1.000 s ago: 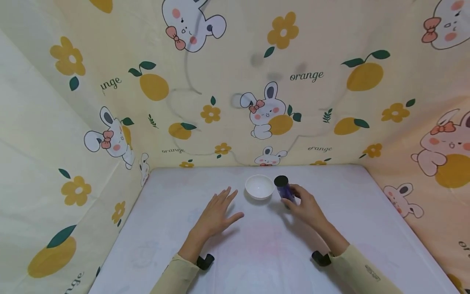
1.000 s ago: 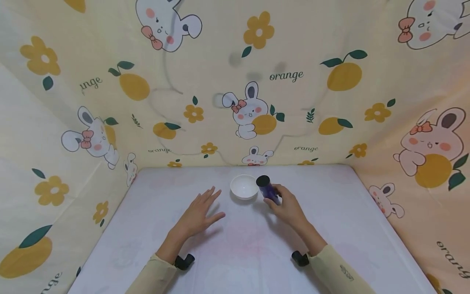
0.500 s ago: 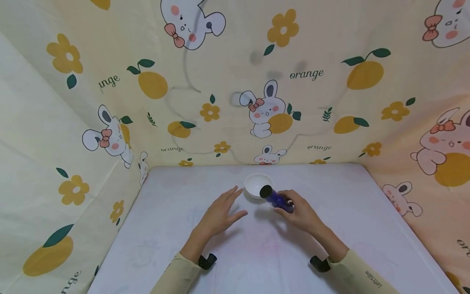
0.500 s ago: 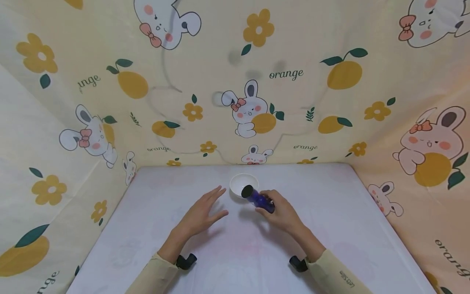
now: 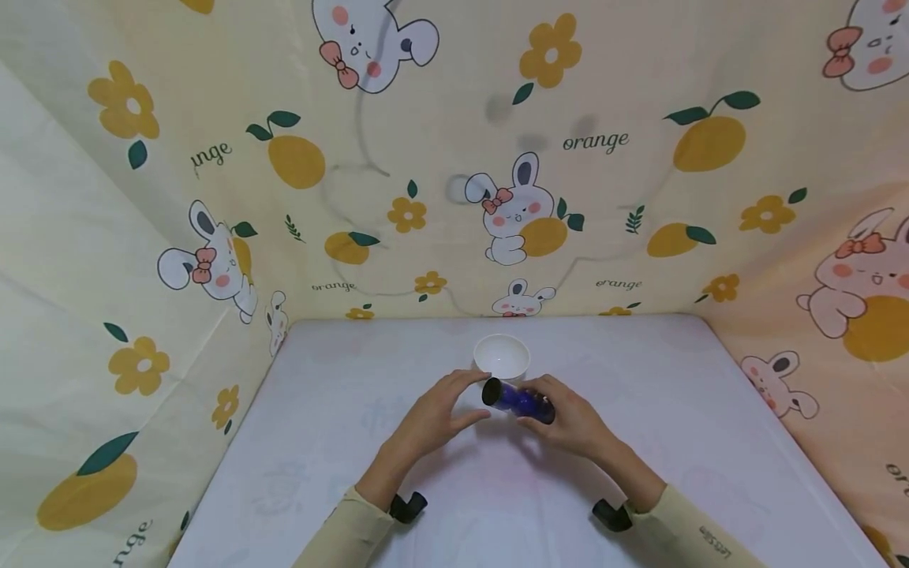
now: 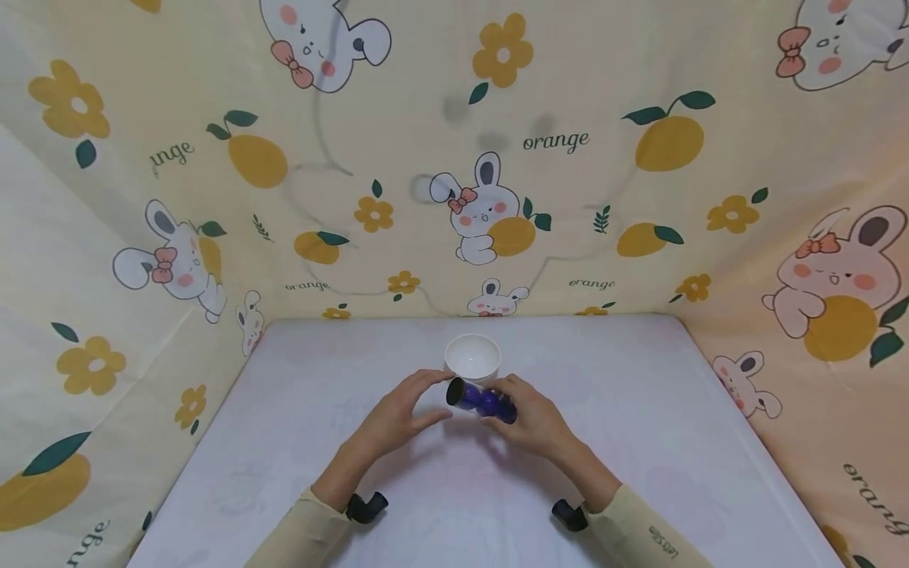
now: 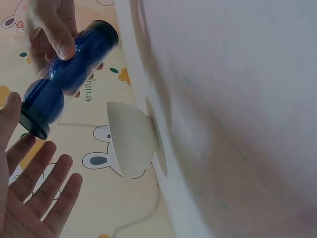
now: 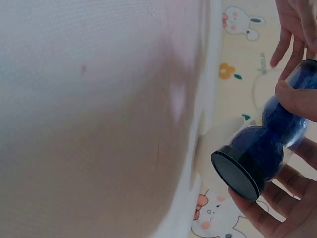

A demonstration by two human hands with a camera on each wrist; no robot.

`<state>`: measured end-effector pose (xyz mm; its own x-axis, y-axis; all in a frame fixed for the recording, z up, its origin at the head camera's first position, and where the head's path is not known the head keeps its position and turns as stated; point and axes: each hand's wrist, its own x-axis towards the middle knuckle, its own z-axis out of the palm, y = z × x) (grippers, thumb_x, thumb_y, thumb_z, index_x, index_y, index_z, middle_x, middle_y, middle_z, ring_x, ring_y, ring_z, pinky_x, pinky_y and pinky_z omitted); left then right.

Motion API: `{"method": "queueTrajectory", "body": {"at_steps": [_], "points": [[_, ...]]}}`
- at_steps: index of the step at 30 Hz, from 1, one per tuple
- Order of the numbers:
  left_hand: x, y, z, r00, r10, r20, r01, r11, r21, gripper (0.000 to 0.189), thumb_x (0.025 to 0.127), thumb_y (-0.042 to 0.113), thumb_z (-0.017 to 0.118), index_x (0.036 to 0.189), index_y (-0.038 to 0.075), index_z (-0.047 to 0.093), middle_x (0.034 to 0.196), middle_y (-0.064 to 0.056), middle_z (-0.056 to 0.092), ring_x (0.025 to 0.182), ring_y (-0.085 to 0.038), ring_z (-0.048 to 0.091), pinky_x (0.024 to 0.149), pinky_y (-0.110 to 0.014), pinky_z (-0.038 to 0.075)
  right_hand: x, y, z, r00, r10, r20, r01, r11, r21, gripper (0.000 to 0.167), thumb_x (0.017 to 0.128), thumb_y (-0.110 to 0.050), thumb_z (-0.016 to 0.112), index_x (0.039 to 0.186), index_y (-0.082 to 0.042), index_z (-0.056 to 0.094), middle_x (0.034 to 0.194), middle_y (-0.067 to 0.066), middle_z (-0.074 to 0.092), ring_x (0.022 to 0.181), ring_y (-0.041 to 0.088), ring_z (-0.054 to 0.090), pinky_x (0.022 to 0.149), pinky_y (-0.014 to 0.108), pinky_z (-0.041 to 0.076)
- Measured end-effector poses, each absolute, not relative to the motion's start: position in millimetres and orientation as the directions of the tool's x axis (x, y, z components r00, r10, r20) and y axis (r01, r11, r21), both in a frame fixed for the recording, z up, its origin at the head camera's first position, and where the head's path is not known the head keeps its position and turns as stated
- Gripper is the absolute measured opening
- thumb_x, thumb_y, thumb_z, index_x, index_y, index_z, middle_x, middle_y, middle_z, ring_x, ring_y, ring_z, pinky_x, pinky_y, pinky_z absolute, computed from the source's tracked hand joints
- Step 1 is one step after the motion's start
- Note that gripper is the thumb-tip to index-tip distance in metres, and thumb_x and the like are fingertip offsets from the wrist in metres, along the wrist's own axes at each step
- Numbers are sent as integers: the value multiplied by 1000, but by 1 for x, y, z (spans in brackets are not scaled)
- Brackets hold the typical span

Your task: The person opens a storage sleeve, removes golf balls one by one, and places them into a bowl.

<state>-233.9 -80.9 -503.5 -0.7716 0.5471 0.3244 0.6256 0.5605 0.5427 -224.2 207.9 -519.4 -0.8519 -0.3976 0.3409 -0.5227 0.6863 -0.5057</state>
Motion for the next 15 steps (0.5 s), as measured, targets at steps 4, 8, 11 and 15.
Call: {"method": "queueTrajectory", "body": {"at_steps": [4,8,11,15], "points": [[-234,-78,-506,-771,545,329,626,553,549,62,100,37,78,155,24,53,148,3,61,137,-17,58,112,-40,54,-223,205,-519,-857,-411,310,-515,701,-493,54,91,-31,89,137,-13,68,120,1,68,108,21,68,90,49,62],[-233,-77,-507,-757,549,355,643,529,553,59,100,35,78,153,25,54,144,3,62,129,-17,63,105,-39,58,-222,204,-518,-863,-419,282,-505,709,-492,53,91,-30,89,136,-14,68,120,2,68,108,21,67,90,48,62],[-234,-76,-507,-745,554,371,652,492,576,57,100,32,79,151,22,56,139,2,64,123,-17,65,101,-38,60,-221,203,-518,-863,-423,277,-505,709,-491,51,91,-30,89,134,-15,68,119,2,68,106,20,67,89,47,62],[-237,-75,-506,-726,568,388,663,427,615,55,99,25,79,149,12,59,134,-3,65,117,-18,66,98,-35,61,-221,203,-518,-860,-431,272,-510,706,-492,52,91,-32,88,136,-14,68,126,5,70,112,24,68,93,49,62]]}}
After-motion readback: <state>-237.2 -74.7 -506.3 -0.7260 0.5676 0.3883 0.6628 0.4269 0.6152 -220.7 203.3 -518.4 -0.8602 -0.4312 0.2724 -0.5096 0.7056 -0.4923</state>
